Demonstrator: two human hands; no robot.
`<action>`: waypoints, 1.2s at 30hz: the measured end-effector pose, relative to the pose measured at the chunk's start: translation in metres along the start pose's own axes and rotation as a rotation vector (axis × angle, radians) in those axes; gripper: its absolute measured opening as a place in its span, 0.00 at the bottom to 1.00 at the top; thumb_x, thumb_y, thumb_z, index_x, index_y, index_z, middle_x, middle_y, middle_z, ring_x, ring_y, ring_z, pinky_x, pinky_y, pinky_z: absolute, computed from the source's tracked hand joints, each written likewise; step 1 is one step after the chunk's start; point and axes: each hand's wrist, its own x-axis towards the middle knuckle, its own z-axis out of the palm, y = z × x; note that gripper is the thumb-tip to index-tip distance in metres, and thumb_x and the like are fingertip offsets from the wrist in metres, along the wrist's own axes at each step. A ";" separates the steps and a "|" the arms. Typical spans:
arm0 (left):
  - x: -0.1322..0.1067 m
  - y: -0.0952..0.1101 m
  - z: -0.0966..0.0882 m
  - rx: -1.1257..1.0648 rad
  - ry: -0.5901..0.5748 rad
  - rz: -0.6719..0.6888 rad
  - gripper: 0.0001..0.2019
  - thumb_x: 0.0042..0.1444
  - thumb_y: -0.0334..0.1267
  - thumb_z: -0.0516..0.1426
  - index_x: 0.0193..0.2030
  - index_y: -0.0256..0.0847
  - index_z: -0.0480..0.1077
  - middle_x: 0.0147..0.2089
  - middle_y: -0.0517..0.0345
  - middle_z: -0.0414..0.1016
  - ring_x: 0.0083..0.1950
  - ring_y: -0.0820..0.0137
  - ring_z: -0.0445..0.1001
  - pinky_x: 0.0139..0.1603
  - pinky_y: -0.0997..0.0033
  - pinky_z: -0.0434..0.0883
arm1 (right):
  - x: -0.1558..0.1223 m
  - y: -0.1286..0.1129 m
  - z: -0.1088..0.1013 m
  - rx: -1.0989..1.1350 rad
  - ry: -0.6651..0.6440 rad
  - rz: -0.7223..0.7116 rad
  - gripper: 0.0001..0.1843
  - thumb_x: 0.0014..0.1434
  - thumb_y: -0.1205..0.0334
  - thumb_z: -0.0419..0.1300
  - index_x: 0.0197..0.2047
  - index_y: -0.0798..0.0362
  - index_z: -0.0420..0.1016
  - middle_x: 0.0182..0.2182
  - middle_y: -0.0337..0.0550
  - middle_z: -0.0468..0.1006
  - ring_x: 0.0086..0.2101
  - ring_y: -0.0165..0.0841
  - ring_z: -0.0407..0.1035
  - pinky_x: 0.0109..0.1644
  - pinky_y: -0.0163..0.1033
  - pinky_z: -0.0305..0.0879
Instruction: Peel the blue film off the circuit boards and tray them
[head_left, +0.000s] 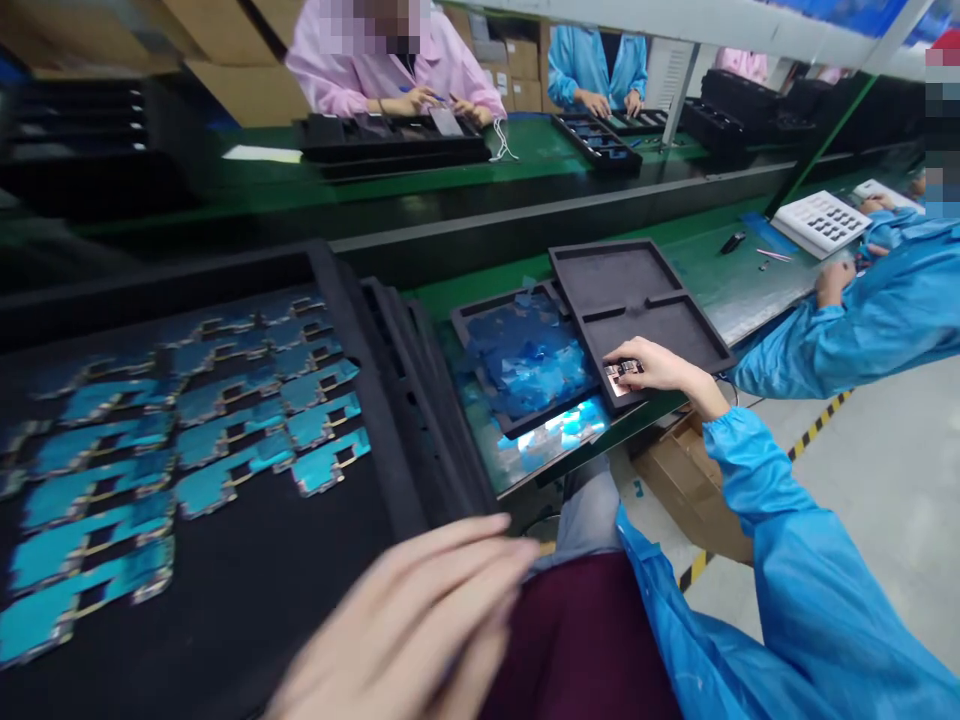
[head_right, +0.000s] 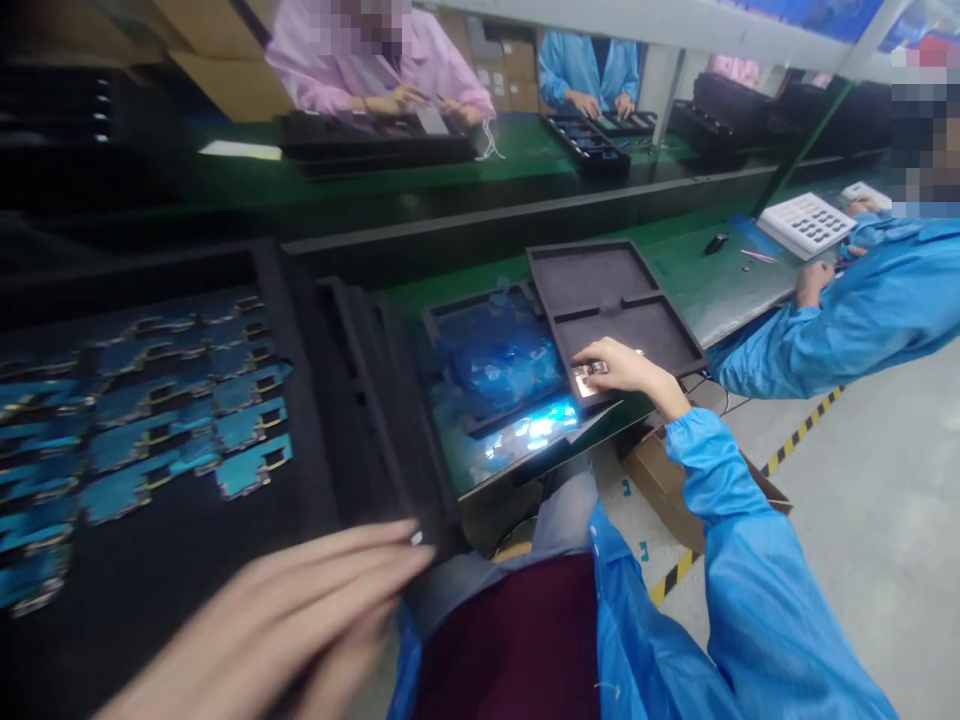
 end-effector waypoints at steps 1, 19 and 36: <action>0.009 0.001 0.024 0.040 0.006 0.064 0.25 0.65 0.30 0.64 0.64 0.60 0.82 0.53 0.55 0.89 0.56 0.53 0.85 0.56 0.52 0.84 | 0.007 -0.002 -0.001 -0.005 -0.040 0.004 0.24 0.59 0.68 0.71 0.59 0.51 0.83 0.54 0.48 0.86 0.54 0.42 0.78 0.63 0.48 0.73; 0.093 -0.087 0.181 -0.049 0.180 -0.170 0.14 0.74 0.35 0.55 0.58 0.46 0.81 0.56 0.45 0.82 0.62 0.53 0.77 0.66 0.50 0.74 | 0.068 0.045 0.006 0.841 0.453 0.660 0.17 0.50 0.60 0.84 0.32 0.55 0.81 0.30 0.43 0.86 0.30 0.29 0.80 0.40 0.33 0.82; 0.112 -0.110 0.210 0.127 0.051 -0.158 0.24 0.66 0.43 0.65 0.68 0.42 0.75 0.70 0.34 0.71 0.73 0.41 0.68 0.74 0.36 0.66 | 0.089 0.000 0.031 -0.164 0.449 0.706 0.10 0.70 0.57 0.65 0.49 0.53 0.81 0.56 0.58 0.81 0.60 0.52 0.71 0.60 0.52 0.74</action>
